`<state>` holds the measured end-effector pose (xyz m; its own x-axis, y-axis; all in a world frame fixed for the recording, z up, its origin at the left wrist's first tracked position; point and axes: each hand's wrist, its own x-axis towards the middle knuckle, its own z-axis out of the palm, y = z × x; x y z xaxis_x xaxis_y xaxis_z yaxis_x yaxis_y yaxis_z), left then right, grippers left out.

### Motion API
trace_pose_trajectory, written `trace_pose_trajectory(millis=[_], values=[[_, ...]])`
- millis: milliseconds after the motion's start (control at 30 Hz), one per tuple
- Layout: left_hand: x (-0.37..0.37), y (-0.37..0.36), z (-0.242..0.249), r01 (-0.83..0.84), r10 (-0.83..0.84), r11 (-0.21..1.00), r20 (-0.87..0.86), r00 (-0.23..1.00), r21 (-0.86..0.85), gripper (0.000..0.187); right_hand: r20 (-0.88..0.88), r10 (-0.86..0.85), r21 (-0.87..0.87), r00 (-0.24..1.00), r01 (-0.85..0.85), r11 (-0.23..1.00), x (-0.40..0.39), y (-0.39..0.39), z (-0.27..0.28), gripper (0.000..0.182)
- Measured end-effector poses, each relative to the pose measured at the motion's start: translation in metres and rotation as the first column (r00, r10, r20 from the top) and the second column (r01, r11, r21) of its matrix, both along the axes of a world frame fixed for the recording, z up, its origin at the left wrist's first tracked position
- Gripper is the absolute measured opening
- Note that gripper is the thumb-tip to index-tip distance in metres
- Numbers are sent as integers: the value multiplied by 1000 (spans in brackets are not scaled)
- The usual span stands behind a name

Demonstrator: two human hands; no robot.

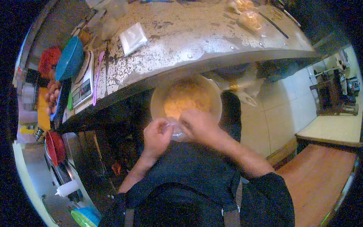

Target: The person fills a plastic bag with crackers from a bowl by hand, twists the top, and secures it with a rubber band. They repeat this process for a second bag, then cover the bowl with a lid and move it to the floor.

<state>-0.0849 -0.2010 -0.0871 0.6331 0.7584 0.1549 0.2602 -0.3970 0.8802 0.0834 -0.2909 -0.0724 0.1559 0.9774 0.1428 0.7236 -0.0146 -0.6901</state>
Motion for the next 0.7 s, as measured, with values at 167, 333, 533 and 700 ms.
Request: trace_pose_trajectory(millis=[167,333,533,700], values=[[-1,7,7,-9,26,972,-71,997,233,16,-64,-55,30,996,57,998,-6,-8,-5,16],[-5,17,4,-53,73,942,51,996,-331,14,115,10,222,993,-36,974,-1,-5,0,22],[-14,13,-25,345,268,263,411,871,-901,18,3,-113,-42,994,113,993,21,13,-24,20],[-20,17,-40,408,186,335,484,855,-849,16,-26,23,-528,999,-33,849,60,50,-20,39]])
